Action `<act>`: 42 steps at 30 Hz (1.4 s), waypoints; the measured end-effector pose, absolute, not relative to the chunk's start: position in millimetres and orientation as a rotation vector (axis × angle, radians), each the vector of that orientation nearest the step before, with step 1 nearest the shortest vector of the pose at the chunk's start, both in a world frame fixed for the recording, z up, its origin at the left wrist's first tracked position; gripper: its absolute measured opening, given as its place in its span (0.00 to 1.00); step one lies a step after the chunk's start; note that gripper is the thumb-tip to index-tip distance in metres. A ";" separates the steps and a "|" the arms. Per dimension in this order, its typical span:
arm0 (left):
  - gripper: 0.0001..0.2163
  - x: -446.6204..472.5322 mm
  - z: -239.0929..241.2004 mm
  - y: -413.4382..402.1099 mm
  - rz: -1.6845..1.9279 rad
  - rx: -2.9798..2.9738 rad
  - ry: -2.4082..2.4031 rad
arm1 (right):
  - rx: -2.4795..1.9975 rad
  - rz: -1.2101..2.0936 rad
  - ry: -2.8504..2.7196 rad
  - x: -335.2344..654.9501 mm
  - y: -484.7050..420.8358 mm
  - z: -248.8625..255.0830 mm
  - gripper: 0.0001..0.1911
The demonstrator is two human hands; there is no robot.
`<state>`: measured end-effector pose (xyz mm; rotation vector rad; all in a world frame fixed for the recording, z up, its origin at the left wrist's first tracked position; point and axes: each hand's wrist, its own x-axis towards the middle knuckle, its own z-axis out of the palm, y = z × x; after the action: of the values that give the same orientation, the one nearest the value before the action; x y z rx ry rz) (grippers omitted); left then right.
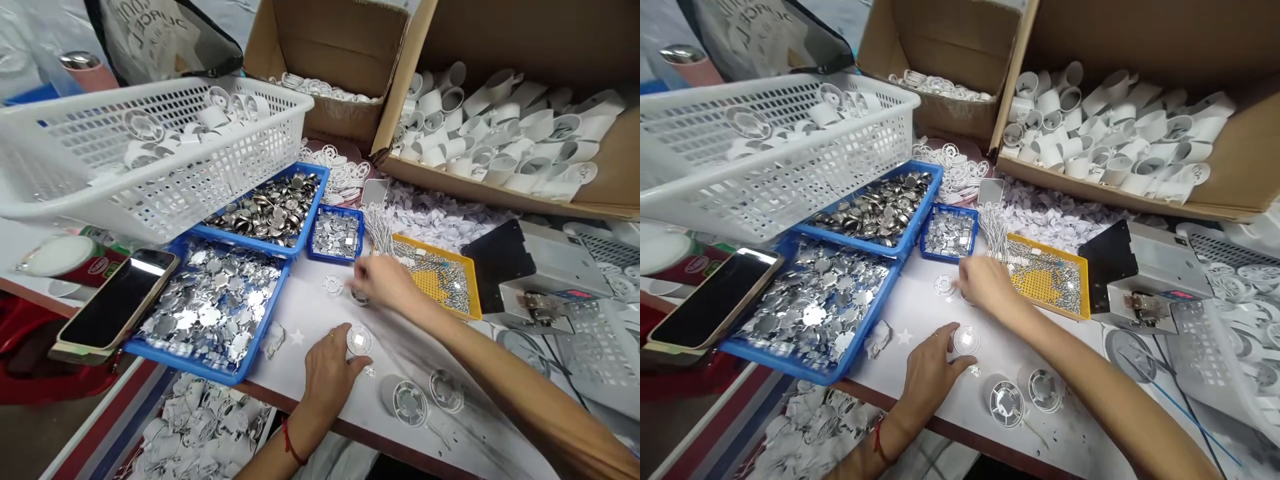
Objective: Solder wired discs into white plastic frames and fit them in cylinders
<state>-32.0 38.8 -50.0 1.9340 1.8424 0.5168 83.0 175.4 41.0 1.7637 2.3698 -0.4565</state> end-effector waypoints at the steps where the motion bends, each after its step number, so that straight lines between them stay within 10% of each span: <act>1: 0.24 -35.3 -47.1 45.9 0.536 1.962 1.844 | 1.794 -0.411 2.428 80.5 190.9 42.5 0.11; 18: 0.12 -71.1 -45.3 83.5 0.336 2.268 1.908 | 1.807 -0.520 2.632 52.2 241.9 26.2 0.14; 29: 0.22 -85.9 -38.7 45.1 0.369 2.119 1.886 | 1.580 -1.377 2.524 89.3 113.8 3.4 0.08; 42: 0.18 -79.7 -37.5 36.9 0.219 2.000 1.971 | 1.815 -1.575 2.327 78.9 111.3 -6.6 0.08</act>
<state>-79.7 36.9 -37.5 2.0001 1.9714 0.2191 78.9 111.3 -6.6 1.8152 2.3272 -1.5749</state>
